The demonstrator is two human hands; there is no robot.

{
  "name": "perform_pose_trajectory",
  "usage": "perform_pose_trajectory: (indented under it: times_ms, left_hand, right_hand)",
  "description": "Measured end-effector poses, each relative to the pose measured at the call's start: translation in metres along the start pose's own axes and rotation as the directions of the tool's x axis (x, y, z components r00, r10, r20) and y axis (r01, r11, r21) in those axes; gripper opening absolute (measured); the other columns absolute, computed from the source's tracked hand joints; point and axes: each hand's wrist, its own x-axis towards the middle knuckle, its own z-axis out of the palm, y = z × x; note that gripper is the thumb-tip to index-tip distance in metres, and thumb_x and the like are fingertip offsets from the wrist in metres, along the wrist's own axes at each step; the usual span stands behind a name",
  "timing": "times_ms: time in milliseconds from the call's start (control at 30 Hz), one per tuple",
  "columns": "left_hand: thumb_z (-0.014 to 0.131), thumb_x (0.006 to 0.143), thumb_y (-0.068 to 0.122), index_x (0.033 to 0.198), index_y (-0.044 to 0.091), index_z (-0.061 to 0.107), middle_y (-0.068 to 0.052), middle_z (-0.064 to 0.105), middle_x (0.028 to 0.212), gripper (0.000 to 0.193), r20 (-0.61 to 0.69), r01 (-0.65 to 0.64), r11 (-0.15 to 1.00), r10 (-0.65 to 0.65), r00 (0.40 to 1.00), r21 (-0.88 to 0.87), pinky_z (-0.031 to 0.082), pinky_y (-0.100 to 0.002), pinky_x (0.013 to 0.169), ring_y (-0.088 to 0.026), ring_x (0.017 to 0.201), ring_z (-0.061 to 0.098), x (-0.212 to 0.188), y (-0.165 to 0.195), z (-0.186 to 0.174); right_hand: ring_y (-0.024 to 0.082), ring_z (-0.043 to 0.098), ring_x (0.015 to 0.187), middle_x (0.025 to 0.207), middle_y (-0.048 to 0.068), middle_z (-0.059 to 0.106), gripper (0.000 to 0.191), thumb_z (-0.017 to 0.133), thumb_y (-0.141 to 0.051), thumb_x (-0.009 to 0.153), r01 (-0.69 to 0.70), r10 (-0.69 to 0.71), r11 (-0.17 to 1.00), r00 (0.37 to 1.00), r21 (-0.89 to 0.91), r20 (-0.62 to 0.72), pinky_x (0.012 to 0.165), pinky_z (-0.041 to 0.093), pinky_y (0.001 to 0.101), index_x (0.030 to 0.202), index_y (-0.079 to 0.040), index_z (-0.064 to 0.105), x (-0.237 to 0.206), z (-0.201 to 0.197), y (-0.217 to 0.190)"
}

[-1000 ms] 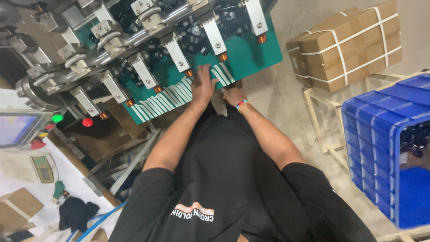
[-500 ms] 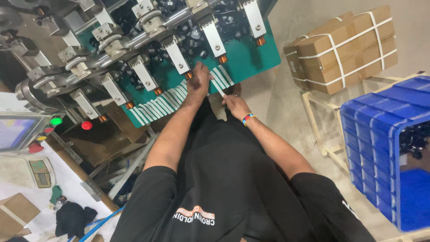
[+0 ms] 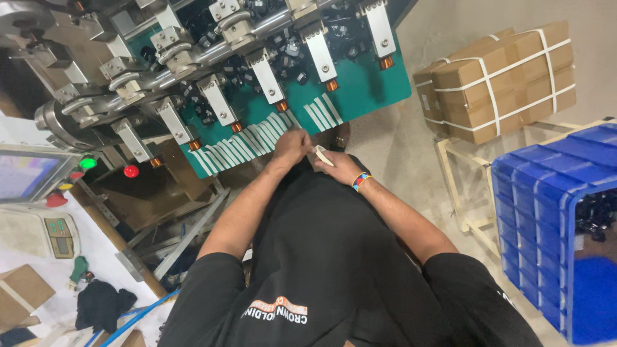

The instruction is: The person stands at a multi-station machine, wipes the green work board with a black cloth, and picks up small black components one at a time. They turn and fit the parts together in their hands, use pliers on one part, and place components back onto the machine board.

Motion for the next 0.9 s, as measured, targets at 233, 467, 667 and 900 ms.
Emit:
perform_pose_trajectory:
  times_ms: [233,467,667,900]
  left_hand:
    - [0.062,0.099,0.013,0.095,0.002,0.058,-0.017,0.065,0.088,0.012,-0.362,-0.041,0.819,-0.208,0.909,-0.573,0.055,-0.038,0.067,-0.029,0.075,0.069,0.036,0.027,-0.016]
    - [0.084,0.076,0.018,0.118,0.001,0.065,-0.018,0.067,0.106,0.049,-0.549,-0.136,0.966,0.238,0.801,0.221,0.056,-0.044,0.072,-0.033,0.088,0.069,0.014,0.014,-0.026]
    - [0.094,0.068,0.028,0.095,0.004,0.07,-0.017,0.073,0.09,0.044,0.15,0.1,0.965,-0.065,0.987,-0.242,0.057,-0.043,0.074,-0.033,0.083,0.072,-0.012,-0.01,-0.009]
    - [0.084,0.073,0.02,0.085,0.003,0.068,-0.019,0.07,0.09,0.026,-0.358,-0.09,0.956,0.191,0.914,0.279,0.054,-0.046,0.066,-0.036,0.08,0.069,0.018,-0.008,-0.019]
  right_hand:
    - [0.015,0.057,0.06,0.071,0.004,0.059,0.044,0.046,-0.041,0.108,-0.427,0.456,0.87,0.887,0.248,-0.071,0.059,0.048,0.0341,0.096,-0.007,0.071,0.02,0.004,0.011]
    - [0.028,0.071,0.085,0.089,0.013,0.075,0.046,0.052,-0.044,0.105,-0.436,0.45,0.875,0.893,-0.211,0.021,0.079,0.052,0.0389,0.097,-0.006,0.076,0.061,0.01,0.014]
    - [0.036,0.072,0.093,0.099,0.018,0.074,0.041,0.066,-0.043,0.094,0.096,-0.092,0.99,0.995,-0.102,0.045,0.079,0.055,0.0423,0.106,-0.005,0.07,0.016,0.012,-0.001]
    - [0.035,0.062,0.073,0.081,0.016,0.062,0.041,0.048,-0.041,0.11,-0.406,0.407,0.875,0.912,0.264,0.055,0.069,0.051,0.0413,0.104,-0.008,0.072,0.009,0.014,0.005]
